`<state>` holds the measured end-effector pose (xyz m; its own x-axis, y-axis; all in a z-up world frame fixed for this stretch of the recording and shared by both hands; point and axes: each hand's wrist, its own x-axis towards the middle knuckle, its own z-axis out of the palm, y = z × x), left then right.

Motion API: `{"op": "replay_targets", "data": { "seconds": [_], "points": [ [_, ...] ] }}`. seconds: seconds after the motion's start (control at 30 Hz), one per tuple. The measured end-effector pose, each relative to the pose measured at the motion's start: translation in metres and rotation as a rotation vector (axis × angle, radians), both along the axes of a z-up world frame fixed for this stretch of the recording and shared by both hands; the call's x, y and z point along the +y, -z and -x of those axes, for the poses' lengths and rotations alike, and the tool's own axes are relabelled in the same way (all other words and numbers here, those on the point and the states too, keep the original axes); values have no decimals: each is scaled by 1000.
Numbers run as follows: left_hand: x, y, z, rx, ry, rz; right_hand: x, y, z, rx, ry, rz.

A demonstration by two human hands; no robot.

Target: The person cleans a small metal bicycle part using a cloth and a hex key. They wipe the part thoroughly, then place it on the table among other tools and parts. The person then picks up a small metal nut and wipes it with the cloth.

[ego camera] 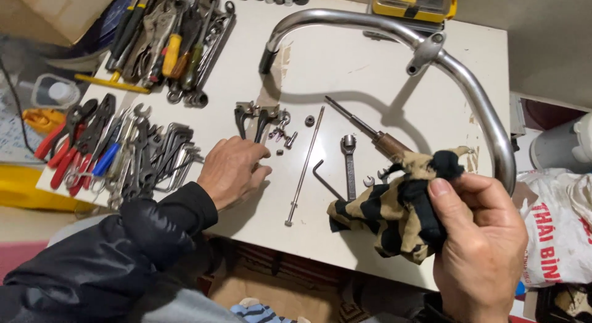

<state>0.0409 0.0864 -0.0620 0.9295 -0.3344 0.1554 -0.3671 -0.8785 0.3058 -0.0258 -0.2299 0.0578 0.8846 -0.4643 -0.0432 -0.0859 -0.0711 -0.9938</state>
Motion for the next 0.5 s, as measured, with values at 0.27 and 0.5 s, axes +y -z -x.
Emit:
{"op": "replay_targets", "data": {
  "seconds": [0.27, 0.5],
  "points": [
    [8, 30, 43, 83, -101, 51, 6, -19, 6, 94, -91, 91],
    [-7, 41, 59, 0, -57, -6, -16, -15, 15, 62, -114, 123]
  ]
}}
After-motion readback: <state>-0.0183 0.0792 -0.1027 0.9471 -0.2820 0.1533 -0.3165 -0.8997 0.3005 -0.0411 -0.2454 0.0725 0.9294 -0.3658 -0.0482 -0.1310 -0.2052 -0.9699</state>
